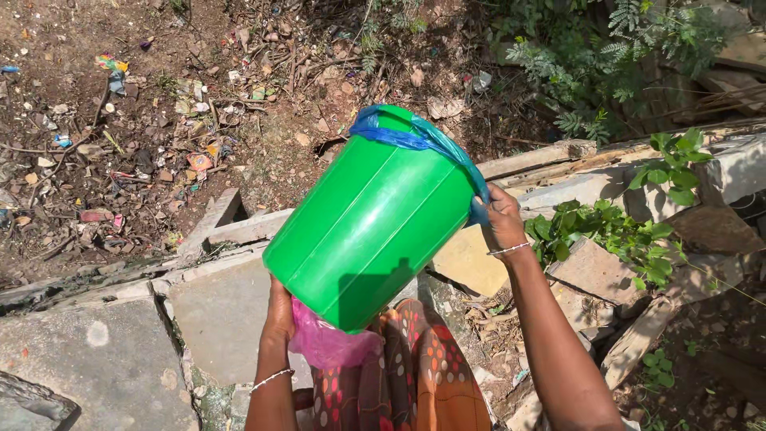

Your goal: The person prepares a small green bucket by clearing out some debris and then fitting a pink plastic liner inside it.

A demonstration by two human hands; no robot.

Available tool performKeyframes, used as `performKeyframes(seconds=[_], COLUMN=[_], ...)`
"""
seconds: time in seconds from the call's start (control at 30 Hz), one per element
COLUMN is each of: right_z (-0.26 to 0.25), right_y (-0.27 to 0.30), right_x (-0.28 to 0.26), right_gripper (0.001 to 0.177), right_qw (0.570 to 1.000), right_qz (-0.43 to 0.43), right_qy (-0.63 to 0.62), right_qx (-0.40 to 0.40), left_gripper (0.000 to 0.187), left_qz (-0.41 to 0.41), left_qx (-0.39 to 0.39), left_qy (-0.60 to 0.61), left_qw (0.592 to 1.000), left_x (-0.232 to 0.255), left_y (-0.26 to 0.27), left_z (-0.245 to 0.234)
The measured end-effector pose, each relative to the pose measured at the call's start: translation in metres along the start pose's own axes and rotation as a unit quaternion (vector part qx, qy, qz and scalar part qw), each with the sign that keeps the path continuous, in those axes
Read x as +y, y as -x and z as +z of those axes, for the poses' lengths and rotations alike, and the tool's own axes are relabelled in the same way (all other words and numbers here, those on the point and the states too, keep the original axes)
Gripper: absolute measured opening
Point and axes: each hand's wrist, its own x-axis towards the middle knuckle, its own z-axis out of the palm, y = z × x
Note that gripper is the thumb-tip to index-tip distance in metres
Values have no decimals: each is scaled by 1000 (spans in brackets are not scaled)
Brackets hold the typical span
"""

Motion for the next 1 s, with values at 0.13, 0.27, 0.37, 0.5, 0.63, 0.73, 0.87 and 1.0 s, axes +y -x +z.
performKeyframes(seconds=[0.13, 0.27, 0.37, 0.5, 0.63, 0.73, 0.87, 1.0], right_z=[5, -11, -17, 11, 32, 23, 7, 17], right_y=[-67, -137, -177, -210, -217, -232, -263, -269], right_x=[19, 69, 100, 89, 62, 56, 52, 33], right_gripper=[36, 43, 27, 33, 26, 29, 28, 28], right_qw=[991, 966, 956, 919, 926, 935, 949, 949], right_qz=[-9, -1, 18, 52, 94, 91, 38, 64], right_qy=[-117, -179, -199, -273, -283, -266, -220, -243], right_qx=[68, 188, 216, 279, 230, 216, 223, 192], left_gripper=[81, 54, 59, 57, 54, 58, 56, 57], left_qz=[133, 261, 302, 376, 443, 420, 465, 500], left_qx=[-40, -106, -153, -195, -232, -250, -183, -180], left_qy=[-115, -220, -223, -256, -266, -215, -289, -301], left_qw=[984, 934, 914, 869, 824, 845, 816, 792], left_x=[105, 190, 238, 281, 301, 311, 317, 320], left_y=[-23, -27, -22, -19, -23, -23, -7, 26], left_z=[51, 108, 150, 195, 216, 217, 217, 238])
